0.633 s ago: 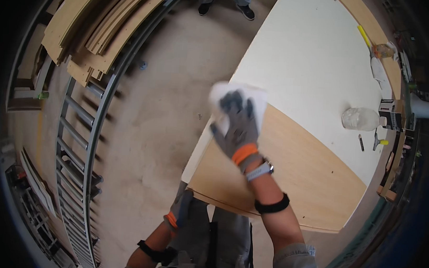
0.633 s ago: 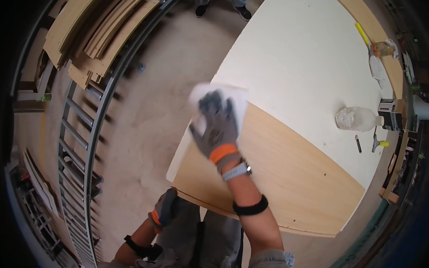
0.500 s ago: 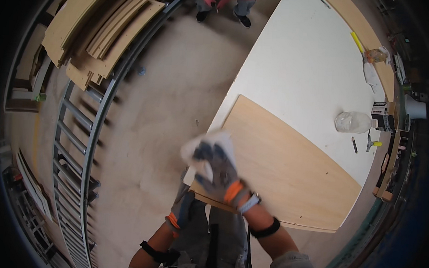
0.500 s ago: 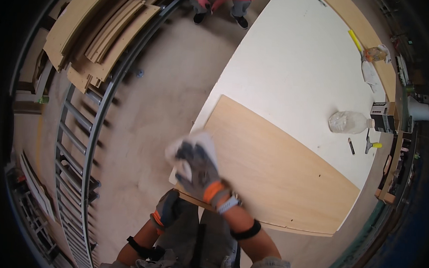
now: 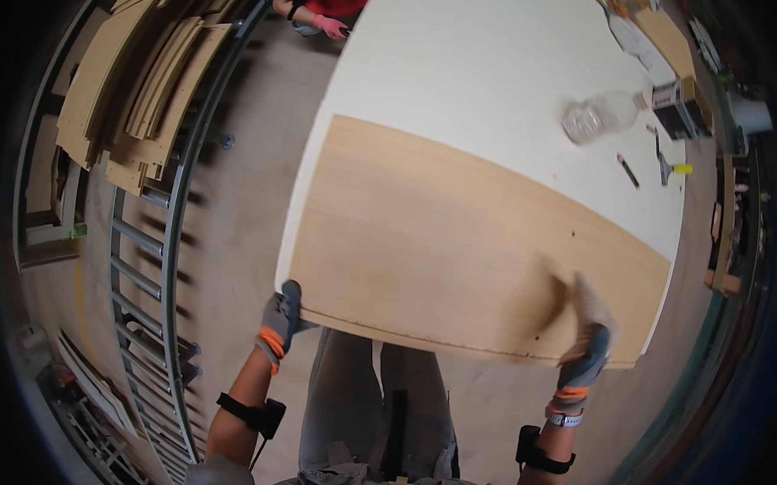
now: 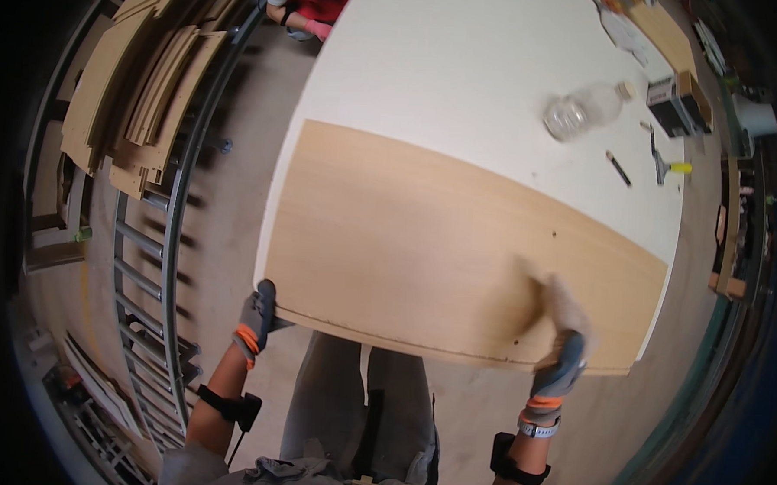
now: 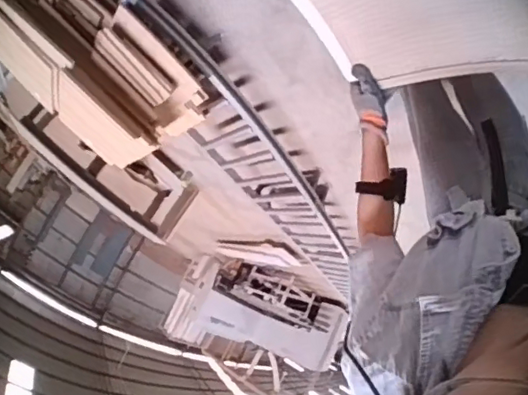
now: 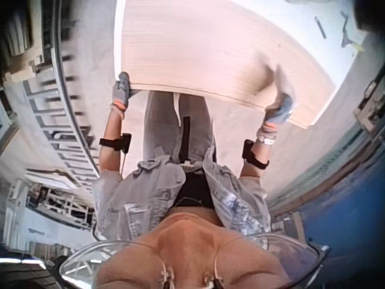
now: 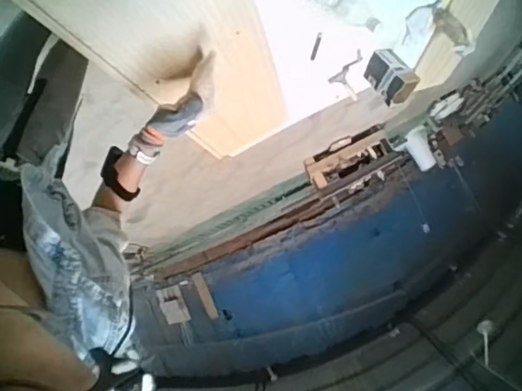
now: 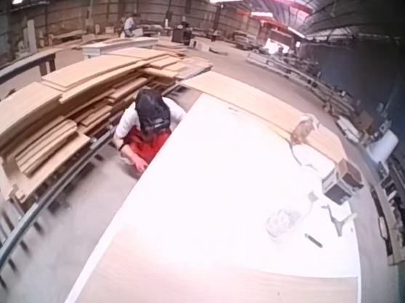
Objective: Cleaning and stacking wood panels on a table in a manufacturing facility.
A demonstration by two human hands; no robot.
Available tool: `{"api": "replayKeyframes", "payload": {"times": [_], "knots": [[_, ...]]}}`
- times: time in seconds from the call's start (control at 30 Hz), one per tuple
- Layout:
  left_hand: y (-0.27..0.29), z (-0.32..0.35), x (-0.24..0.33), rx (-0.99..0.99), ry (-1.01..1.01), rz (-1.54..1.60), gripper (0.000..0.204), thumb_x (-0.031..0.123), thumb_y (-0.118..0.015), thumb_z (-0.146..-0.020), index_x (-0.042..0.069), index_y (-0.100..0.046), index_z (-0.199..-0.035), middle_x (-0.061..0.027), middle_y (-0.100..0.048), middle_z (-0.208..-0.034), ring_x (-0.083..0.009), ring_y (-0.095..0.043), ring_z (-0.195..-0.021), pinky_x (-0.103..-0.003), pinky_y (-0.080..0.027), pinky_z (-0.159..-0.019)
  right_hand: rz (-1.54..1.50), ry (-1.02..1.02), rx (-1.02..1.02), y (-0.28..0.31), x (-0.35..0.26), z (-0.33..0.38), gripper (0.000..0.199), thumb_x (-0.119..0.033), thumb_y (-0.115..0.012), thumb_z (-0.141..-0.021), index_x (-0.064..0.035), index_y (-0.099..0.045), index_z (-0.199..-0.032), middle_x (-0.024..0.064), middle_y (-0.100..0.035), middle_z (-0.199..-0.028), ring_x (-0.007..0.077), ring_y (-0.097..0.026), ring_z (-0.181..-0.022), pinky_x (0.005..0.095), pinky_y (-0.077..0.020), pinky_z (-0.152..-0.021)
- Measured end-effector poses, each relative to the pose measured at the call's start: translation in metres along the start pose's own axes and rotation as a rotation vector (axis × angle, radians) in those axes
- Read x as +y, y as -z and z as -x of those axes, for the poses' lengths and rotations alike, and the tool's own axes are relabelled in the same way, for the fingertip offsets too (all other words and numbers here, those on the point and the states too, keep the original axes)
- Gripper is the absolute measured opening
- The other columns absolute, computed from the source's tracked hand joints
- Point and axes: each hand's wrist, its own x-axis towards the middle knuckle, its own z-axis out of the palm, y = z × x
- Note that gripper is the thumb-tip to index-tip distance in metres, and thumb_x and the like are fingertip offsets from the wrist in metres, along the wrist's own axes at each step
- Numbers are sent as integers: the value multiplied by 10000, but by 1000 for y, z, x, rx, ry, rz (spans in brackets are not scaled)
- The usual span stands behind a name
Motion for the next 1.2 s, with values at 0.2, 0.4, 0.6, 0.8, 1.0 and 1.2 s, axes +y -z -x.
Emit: {"api": "replayKeyframes", "payload": {"times": [0.2, 0.4, 0.6, 0.8, 1.0, 1.2], "knots": [[2, 6, 14, 37, 38, -159, 724, 628, -492, -848, -34, -529, -1139, -152, -648, -989, -256, -680, -817, -372, -596, -646, 801, 103, 431, 27, 47, 42, 653, -488, -360, -911, 18, -479, -1306, 142, -586, -1071, 243, -544, -937, 371, -395, -924], [-1, -4, 2, -2, -19, -184, 709, 636, -506, -838, -24, -559, -1091, -138, -649, -943, -233, -670, -788, -345, -578, -624, 964, 504, -194, -175, 150, 133, 682, -478, -428, -857, -42, -371, -1379, 117, -246, -1503, 255, -160, -1412, 460, -15, -1157], [4, -16, -7, 33, -30, -361, 695, 671, -536, -804, -20, -584, -855, -96, -621, -777, -195, -590, -615, -387, -524, -525, 847, 370, -542, -241, 129, 148, 660, -371, -577, -798, -24, -425, -1338, 169, -329, -1448, 309, -238, -1378, 450, -147, -1137], [8, -33, -26, -7, -53, -102, 699, 602, -559, -831, -81, -594, -972, -141, -630, -806, -216, -615, -624, -329, -552, -527, 1634, 271, -5, -74, 140, 114, 780, -338, -569, -828, 40, -223, -1417, 187, -298, -1460, 317, -212, -1386, 410, -84, -1160], [-4, -33, -29, 7, -143, -122, 655, 560, -515, -877, -87, -580, -964, -159, -623, -799, -252, -644, -594, -354, -538, -524, 887, 218, 347, -130, 126, 111, 751, -106, -623, -814, 35, -185, -1408, 198, -346, -1406, 310, -296, -1334, 365, -163, -1132], [5, -27, 2, -17, -159, -540, 735, 653, -500, -826, -58, -534, -1012, -186, -612, -872, -279, -644, -653, -404, -590, -562, 1331, 588, -373, -240, 130, 154, 849, -461, -583, -725, -5, -329, -1395, 205, -260, -1465, 371, -160, -1389, 488, -65, -1144]]}}
